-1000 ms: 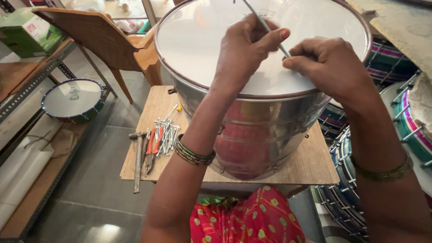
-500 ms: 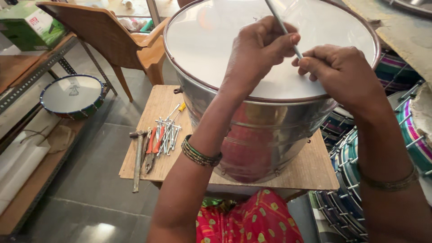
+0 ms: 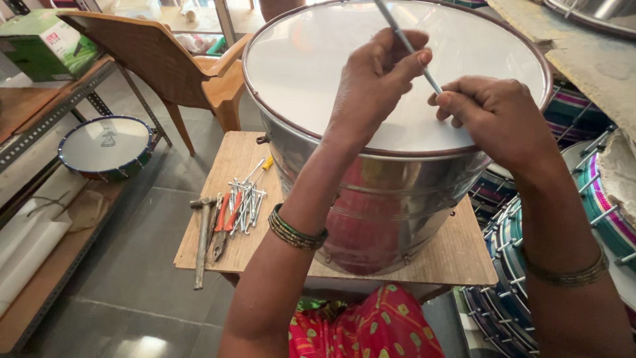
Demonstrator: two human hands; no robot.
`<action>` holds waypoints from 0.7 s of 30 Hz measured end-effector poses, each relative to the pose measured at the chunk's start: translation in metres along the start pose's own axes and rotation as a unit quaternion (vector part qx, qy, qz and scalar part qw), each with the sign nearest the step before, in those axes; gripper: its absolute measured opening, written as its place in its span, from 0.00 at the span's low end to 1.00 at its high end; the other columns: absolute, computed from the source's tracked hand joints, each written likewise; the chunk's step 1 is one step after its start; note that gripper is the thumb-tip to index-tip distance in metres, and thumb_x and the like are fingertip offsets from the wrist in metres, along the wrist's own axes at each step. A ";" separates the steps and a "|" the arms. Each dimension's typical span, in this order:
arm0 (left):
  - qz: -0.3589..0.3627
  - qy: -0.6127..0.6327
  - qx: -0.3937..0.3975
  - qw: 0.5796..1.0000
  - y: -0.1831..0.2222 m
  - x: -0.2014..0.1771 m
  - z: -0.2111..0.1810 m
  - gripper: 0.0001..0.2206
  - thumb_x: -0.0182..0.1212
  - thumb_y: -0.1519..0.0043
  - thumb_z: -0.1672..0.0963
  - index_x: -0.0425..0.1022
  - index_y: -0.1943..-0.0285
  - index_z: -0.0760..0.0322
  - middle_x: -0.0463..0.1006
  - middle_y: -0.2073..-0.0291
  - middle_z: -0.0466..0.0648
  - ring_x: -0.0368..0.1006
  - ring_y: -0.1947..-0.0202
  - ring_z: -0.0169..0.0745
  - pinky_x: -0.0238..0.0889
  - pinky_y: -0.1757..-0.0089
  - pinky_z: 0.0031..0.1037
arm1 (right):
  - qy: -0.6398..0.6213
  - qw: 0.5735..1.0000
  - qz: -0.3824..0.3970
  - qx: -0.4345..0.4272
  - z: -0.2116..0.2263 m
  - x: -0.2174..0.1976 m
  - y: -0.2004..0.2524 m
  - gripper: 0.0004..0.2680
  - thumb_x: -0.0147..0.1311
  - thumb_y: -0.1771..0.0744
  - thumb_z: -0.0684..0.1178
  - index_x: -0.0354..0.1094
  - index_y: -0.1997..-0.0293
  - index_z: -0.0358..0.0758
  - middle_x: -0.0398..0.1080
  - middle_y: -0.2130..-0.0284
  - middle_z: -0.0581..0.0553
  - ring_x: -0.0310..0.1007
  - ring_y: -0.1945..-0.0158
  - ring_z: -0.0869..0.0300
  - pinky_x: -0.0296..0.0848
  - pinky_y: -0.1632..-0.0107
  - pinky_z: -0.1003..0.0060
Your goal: The person assembles a large metal drum by inserting metal tension rods through the rim and into the lugs on the drum body and tightening them.
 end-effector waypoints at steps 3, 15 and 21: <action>0.020 0.039 -0.023 0.999 0.000 0.000 0.000 0.13 0.64 0.39 0.53 0.77 0.53 0.67 0.84 0.67 0.45 0.82 0.64 0.29 0.78 0.62 0.23 | 0.001 1.000 -0.002 -0.007 0.001 0.000 0.001 0.09 0.56 0.31 0.50 0.79 0.55 0.37 0.77 0.71 0.43 0.73 0.69 0.62 0.70 0.64 0.64; -0.025 -0.047 -0.042 0.998 -0.002 -0.001 0.001 0.15 0.68 0.40 0.51 0.80 0.57 0.69 0.86 0.70 0.50 0.84 0.68 0.32 0.78 0.65 0.22 | 0.029 0.998 -0.023 -0.056 -0.002 0.000 0.003 0.09 0.58 0.31 0.49 0.79 0.54 0.34 0.77 0.68 0.42 0.74 0.68 0.62 0.70 0.63 0.64; -0.007 0.051 0.012 0.999 -0.002 -0.003 0.007 0.12 0.62 0.33 0.53 0.79 0.50 0.68 0.85 0.62 0.47 0.84 0.61 0.30 0.78 0.60 0.22 | -0.080 0.995 -0.056 -0.018 -0.005 0.002 0.001 0.08 0.52 0.28 0.46 0.76 0.53 0.33 0.77 0.68 0.44 0.72 0.68 0.64 0.69 0.66 0.70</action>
Point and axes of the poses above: each hand's wrist, its own y-axis away from the middle knuckle, its own x-axis out of the palm, z = x × y, the point moved 2 cm from there along -y, towards the middle knuckle
